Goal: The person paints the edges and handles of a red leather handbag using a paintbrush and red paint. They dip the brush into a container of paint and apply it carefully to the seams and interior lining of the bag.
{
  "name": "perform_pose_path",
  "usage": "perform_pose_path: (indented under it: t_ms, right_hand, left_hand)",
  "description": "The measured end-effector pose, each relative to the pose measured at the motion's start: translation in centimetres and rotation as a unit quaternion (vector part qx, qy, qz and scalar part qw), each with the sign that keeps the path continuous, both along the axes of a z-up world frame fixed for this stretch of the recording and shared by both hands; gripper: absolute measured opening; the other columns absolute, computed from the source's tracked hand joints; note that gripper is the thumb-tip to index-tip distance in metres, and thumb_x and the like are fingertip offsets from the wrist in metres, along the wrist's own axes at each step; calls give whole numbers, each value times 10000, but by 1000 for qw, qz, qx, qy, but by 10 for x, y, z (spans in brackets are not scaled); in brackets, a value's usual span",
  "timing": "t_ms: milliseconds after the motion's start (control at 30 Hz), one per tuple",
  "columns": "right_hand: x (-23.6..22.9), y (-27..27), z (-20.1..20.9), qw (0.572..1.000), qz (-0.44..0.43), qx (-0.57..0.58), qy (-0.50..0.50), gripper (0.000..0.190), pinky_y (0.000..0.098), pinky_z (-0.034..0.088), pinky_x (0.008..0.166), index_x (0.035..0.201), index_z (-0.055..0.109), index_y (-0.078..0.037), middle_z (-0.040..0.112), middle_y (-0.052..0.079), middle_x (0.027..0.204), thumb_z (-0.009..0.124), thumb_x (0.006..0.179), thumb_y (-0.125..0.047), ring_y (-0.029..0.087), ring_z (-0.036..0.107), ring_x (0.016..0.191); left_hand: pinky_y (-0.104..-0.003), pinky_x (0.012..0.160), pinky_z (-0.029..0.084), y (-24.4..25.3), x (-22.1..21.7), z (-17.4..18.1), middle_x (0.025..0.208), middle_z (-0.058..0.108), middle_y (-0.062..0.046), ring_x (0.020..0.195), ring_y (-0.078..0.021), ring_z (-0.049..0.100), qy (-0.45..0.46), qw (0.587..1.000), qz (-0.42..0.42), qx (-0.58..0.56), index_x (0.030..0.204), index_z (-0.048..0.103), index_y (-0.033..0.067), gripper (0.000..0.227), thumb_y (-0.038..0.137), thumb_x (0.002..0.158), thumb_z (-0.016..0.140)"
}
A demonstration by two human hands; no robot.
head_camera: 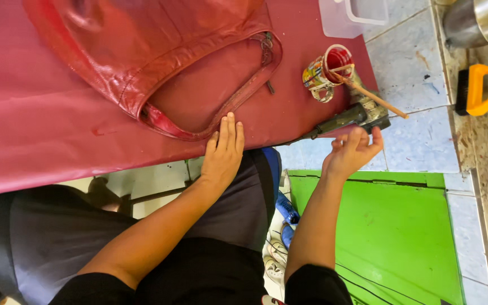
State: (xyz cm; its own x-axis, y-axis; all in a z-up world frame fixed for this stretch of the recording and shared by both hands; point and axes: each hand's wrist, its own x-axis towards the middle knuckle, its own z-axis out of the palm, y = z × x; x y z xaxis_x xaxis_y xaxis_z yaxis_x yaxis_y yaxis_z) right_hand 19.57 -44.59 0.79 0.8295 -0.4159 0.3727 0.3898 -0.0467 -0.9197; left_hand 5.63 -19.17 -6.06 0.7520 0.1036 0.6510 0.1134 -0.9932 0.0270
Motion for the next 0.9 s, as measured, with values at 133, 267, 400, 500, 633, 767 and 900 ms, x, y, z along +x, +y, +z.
perform_pose_path:
  t_ms: [133,267,400,500,633,767,900]
  right_hand:
    - [66,-11,13,995,52,-80,-18,740,241,638,495,1538,260,-238,600,68,1140,778,1056,-25,174,703,673]
    - [94,15,34,982,81,-166,47,305,276,636,433,1347,490,-93,645,118,909,629,1094,-189,187,693,568]
    - [81,36,42,979,67,-190,-4,258,299,618,446,1110,662,27,714,198,824,511,1091,-180,221,712,545]
    - [71,33,25,977,43,-196,-70,225,297,614,463,1100,649,77,732,228,839,512,1062,-97,219,708,542]
    - [56,42,13,960,1,-251,-123,175,299,597,438,1060,684,114,757,263,843,589,1014,-26,227,710,524]
    - [57,48,0,947,-46,-269,-170,164,271,593,435,1056,712,111,766,245,834,616,983,-1,212,708,519]
    - [53,55,0,940,-51,-276,-194,178,254,579,433,1064,719,115,768,237,845,602,986,5,195,687,510]
  left_hand:
    - [-390,963,475,3,-3,5,1457,561,-263,1354,-351,550,-6,1000,-9,4,1392,572,19,414,60,1025,385]
    - [-386,972,469,5,-3,4,1474,549,-261,1365,-345,541,1,1000,-10,15,1406,556,15,415,100,1037,388]
    - [-390,997,465,6,-4,7,1471,555,-259,1369,-349,538,22,999,-14,21,1410,550,9,438,167,1004,501]
    - [-395,1004,469,6,-5,8,1467,559,-266,1367,-354,543,30,999,-19,26,1410,553,6,473,207,982,554]
    - [-438,1049,458,7,-8,12,1493,521,-297,1398,-389,511,57,997,-39,23,1440,515,-15,728,320,829,724]
    - [-449,1062,435,5,-5,7,1485,525,-300,1391,-394,511,56,998,-35,18,1430,522,-23,574,266,945,626]
    - [-474,1148,363,3,-7,12,1495,521,-294,1409,-395,490,71,996,-18,46,1443,517,-15,605,284,931,638]
